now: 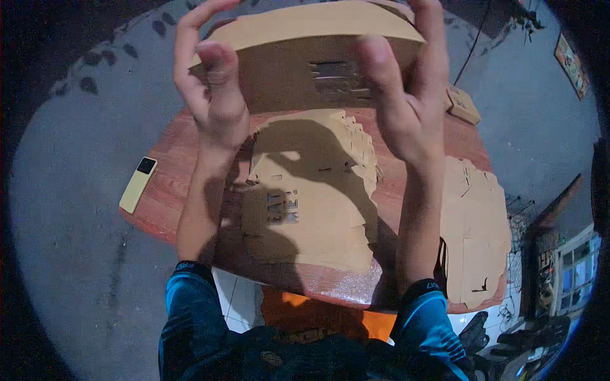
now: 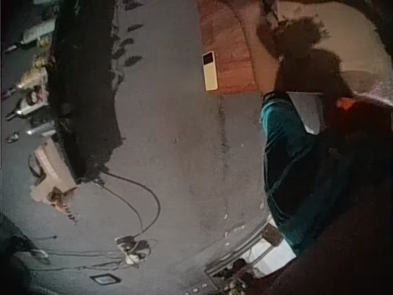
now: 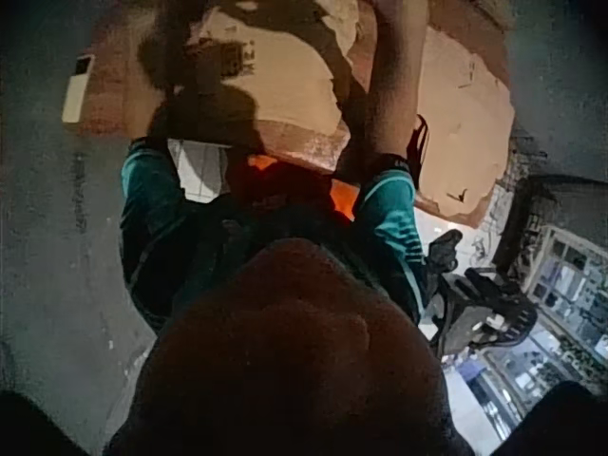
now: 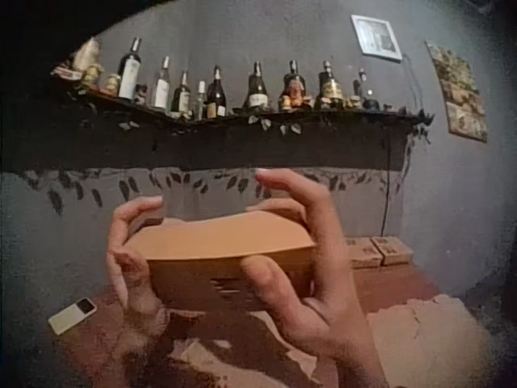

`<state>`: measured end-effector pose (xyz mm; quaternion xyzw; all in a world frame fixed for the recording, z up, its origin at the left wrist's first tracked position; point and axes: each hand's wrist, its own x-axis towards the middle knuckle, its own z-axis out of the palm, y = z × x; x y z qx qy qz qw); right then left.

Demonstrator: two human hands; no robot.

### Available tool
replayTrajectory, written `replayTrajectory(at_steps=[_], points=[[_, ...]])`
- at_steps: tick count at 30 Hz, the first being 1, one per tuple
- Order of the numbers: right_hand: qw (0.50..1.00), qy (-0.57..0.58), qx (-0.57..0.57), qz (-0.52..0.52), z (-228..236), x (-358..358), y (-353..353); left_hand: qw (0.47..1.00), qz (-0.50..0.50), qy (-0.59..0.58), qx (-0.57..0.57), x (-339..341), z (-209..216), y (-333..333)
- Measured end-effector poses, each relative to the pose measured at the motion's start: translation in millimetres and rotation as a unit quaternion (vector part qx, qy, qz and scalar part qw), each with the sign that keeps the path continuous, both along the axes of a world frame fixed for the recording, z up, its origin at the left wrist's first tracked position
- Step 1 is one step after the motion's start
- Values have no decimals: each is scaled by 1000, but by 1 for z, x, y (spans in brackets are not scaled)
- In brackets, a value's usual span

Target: Manually folding and assembling cardboard food takeout boxes.

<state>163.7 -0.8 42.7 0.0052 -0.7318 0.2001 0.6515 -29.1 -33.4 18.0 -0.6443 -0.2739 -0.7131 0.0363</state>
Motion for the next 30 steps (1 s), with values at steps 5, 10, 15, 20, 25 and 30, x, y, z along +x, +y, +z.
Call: replayTrajectory(at_steps=[5, 10, 15, 20, 25, 30], points=[[995, -14, 70, -73, -8, 10, 18, 997, 37, 45, 43, -1, -5, 8], [997, -4, -63, -46, -5, 23, 17, 1000, -5, 21, -7, 11, -4, 7], [957, 14, -270, 109, -6, 49, 44, 987, -50, 55, -143, 21, 2, 3], [951, 21, -310, 0, -20, 56, 71, 957, -123, -40, -259, 31, 4, 0], [952, -229, -201, -17, -15, 77, 58, 969, -159, 15, -187, 23, 1, 9], [946, -262, -184, 41, -23, 85, 56, 966, -152, 29, -206, 27, -12, 22]])
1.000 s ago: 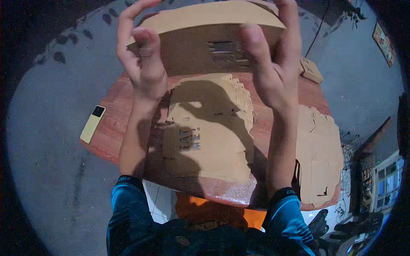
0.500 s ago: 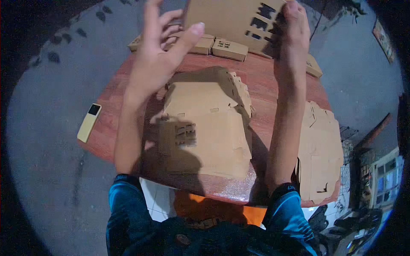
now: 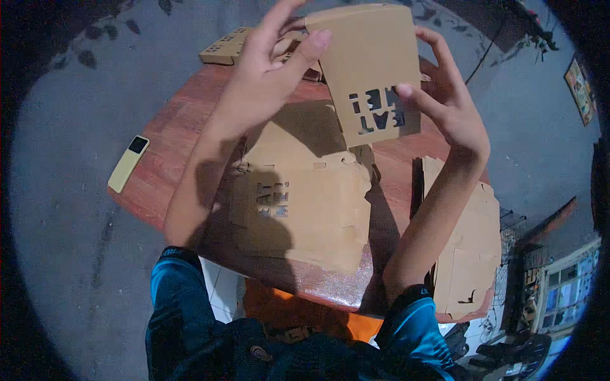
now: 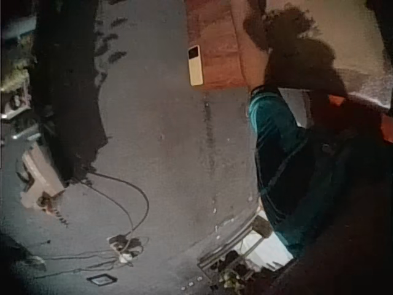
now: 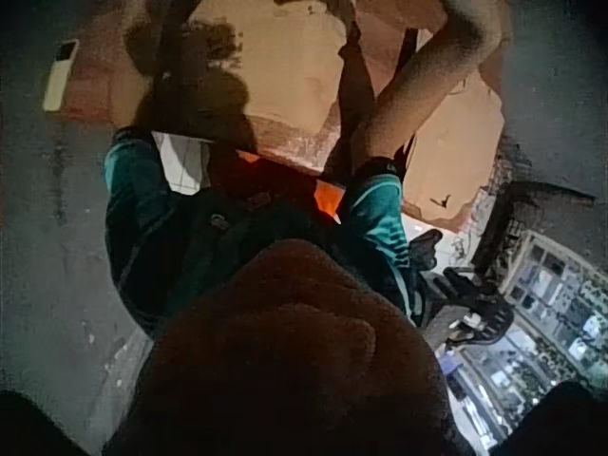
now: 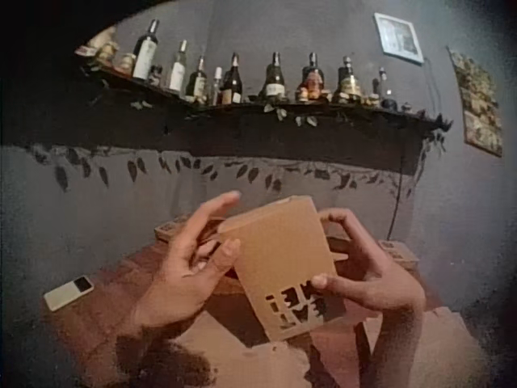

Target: Manually folding and assembling cardboard food takeout boxes.

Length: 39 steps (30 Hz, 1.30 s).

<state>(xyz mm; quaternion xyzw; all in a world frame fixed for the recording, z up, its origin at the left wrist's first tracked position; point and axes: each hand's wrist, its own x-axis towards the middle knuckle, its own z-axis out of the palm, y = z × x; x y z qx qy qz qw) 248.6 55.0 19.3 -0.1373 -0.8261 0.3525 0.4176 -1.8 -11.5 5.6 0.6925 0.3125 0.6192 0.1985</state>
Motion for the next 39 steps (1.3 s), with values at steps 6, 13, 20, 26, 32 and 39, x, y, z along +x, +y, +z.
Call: replayTrajectory(at_steps=[6, 13, 20, 26, 32, 39], points=[[945, 129, -197, -226, -41, 11, 65, 999, 17, 36, -19, -2, 10, -12], [769, 412, -314, -375, -128, 31, 151, 977, 51, 44, 204, -28, 33, -72], [712, 375, -310, -506, -201, 15, 176, 963, 191, 43, 188, -168, -72, -88], [719, 216, -200, -629, -198, 9, 145, 931, 339, 99, -96, -296, -309, -5], [677, -256, 100, -682, -188, -3, 121, 894, 386, 194, -118, -372, -376, 1], [714, -308, 37, -628, -194, -13, 153, 887, 400, 53, -224, -317, -328, 5]])
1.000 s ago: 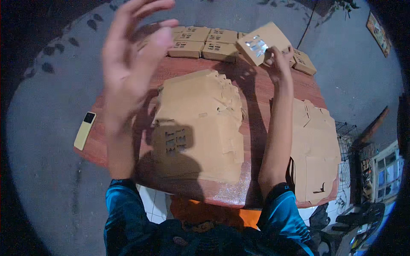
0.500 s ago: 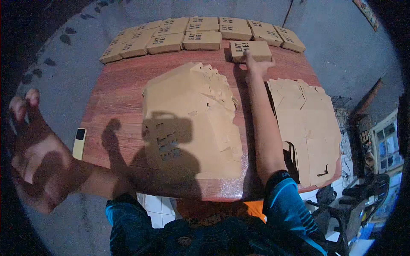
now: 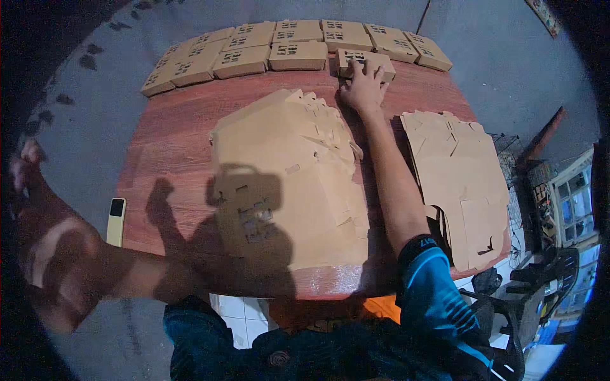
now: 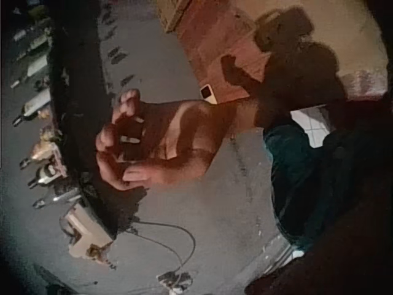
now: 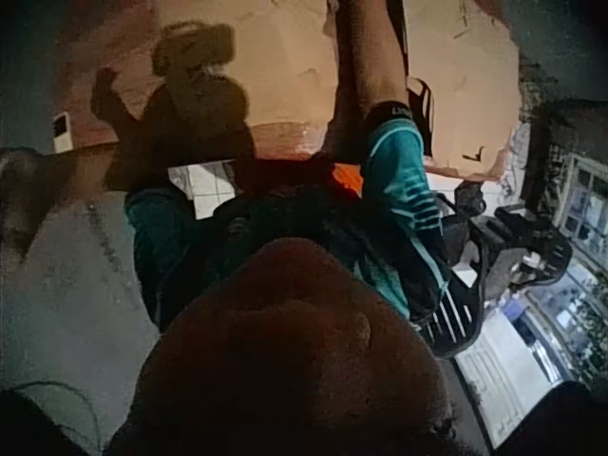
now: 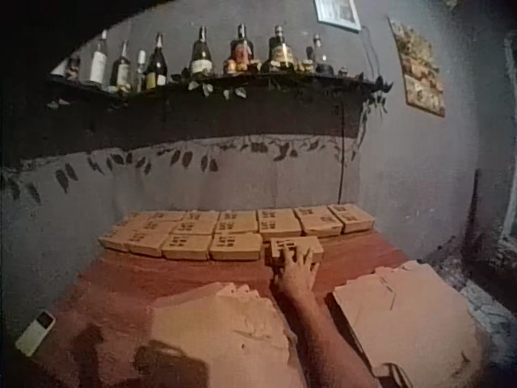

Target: Manually folding and assembling cardboard food takeout boxes.

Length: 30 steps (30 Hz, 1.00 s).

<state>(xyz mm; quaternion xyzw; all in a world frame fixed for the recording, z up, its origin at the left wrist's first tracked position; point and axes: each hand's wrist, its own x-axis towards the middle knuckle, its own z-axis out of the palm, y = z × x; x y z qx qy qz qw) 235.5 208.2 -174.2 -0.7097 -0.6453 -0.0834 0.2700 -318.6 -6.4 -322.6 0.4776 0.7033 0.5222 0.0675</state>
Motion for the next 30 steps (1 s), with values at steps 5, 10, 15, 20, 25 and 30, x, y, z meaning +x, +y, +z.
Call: replayTrajectory(at_steps=[5, 10, 15, 20, 25, 30], points=[[999, 0, -33, 27, 8, -7, 18, 929, -119, 272, -221, 129, 202, -74], [998, -25, -39, 42, 12, -9, 27, 896, -348, 242, 131, 206, 345, -107], [997, -43, -43, 52, 6, -6, 39, 778, -452, 172, 402, 215, 380, -101], [994, -93, -20, 48, 3, -5, 50, 707, -485, 156, 490, 209, 389, -103], [989, -132, 8, 64, 6, -1, 45, 672, -508, 46, 537, 206, 381, -104], [988, -139, 17, 70, 9, -1, 40, 759, -372, 53, 533, 197, 369, -119]])
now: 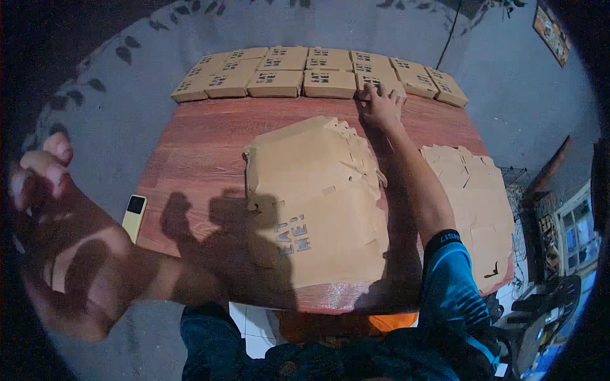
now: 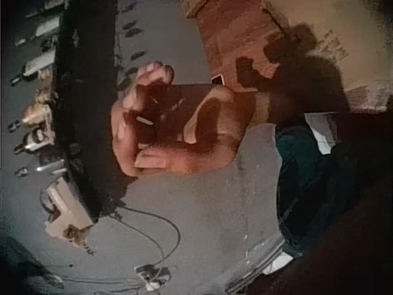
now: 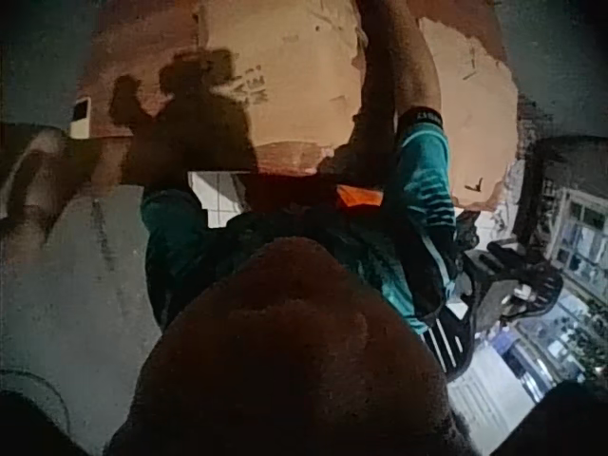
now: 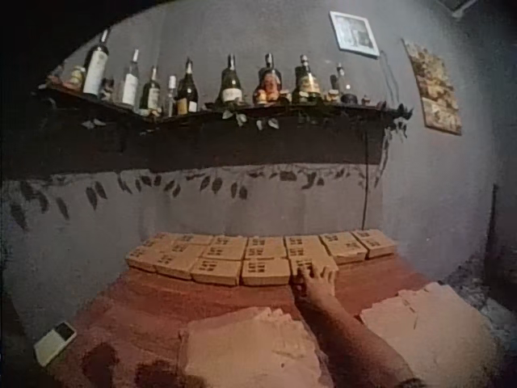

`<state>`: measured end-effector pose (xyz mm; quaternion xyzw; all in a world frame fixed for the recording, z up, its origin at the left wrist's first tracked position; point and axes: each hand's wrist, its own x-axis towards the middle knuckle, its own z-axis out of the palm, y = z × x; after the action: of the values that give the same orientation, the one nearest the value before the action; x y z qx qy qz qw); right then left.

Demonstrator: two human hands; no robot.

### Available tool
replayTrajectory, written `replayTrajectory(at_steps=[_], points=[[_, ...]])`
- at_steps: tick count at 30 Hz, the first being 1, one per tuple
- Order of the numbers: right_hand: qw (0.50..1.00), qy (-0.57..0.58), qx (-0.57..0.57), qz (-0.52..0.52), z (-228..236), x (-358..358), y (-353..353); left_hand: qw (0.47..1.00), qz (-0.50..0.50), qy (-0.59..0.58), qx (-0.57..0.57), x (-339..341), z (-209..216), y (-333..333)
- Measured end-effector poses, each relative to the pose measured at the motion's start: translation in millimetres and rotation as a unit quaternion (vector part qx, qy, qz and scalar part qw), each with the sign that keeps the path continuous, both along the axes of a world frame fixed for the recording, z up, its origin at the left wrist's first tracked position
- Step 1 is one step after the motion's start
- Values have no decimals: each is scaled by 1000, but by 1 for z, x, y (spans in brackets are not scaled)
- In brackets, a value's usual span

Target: Manually folding and assembling cardboard food takeout boxes.

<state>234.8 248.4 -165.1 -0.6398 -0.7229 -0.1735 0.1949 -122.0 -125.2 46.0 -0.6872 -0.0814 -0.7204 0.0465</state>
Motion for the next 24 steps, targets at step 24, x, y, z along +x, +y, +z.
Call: replayTrajectory(at_steps=[24], points=[[930, 185, 292, 122, 115, -2, -55, 705, -432, 510, -239, 47, 4, 10]])
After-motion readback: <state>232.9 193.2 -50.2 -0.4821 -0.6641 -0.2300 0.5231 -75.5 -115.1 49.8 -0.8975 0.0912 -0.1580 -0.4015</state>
